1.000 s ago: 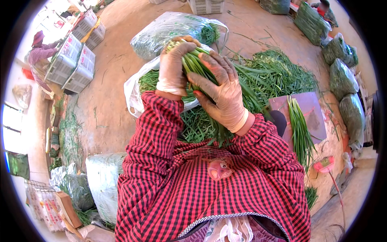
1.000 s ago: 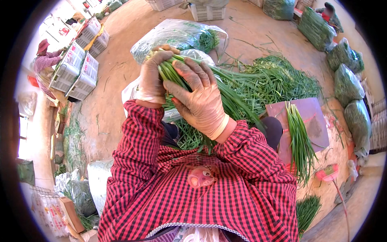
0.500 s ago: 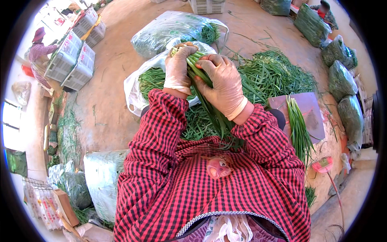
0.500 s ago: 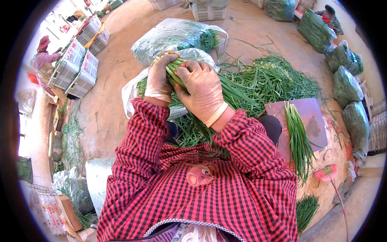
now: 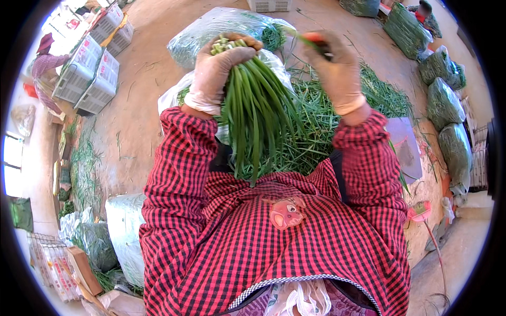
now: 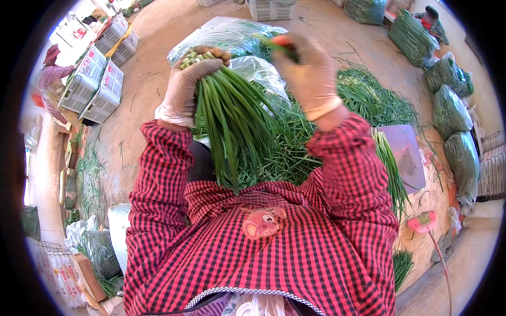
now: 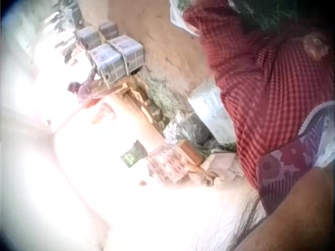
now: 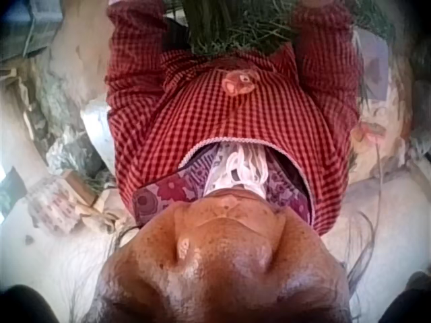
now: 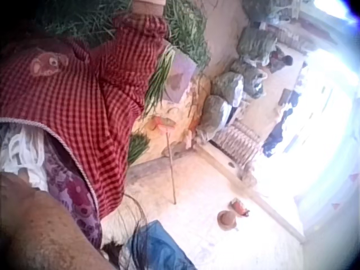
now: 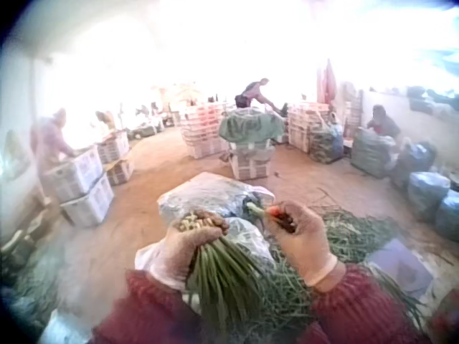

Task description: The person picks up a bunch of green vegetables, removes loose or stray pieces by hand, aligns the stalks, ties a red elastic band around the bunch, and places the tied bunch onto a pile.

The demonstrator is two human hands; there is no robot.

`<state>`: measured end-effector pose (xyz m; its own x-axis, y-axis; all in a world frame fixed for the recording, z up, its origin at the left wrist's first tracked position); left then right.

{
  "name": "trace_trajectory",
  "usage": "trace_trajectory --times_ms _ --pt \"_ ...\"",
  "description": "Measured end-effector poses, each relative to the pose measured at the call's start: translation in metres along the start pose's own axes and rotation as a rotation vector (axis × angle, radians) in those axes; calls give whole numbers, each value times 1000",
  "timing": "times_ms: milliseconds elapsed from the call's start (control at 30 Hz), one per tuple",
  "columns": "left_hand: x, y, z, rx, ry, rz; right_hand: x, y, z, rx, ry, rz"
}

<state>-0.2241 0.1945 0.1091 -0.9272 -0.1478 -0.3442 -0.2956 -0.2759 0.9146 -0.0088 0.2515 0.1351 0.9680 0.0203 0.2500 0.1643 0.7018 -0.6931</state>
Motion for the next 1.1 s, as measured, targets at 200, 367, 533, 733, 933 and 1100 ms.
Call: trace_trajectory --times_ms 200,367,533,733,933,1100 --pt "-19 -31 -4 211 -25 -255 -50 -36 -16 181 -58 51" --pt "-18 -38 -3 199 -58 -378 -57 -30 -22 256 -177 63" --pt "18 -15 2 102 39 -246 -83 0 -32 -192 -452 455" --pt "-2 -20 -5 224 -79 -187 -52 -54 -6 342 -237 251" --pt "-9 -43 -25 37 -233 133 -97 -74 -16 361 -522 -278" --pt "-55 13 -15 -36 -16 121 -46 -56 -51 186 -77 113"
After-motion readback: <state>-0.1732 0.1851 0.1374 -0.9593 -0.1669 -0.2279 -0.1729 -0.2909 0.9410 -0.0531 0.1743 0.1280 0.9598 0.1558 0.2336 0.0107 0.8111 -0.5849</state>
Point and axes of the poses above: each hand's wrist, its own z-axis towards the middle knuckle, its own x-axis out of the back of the hand, y = z × x, the point moved 10 cm from there along z, towards the middle knuckle, and after that the axes turned 2 degrees about y, right-handed, at the moved point
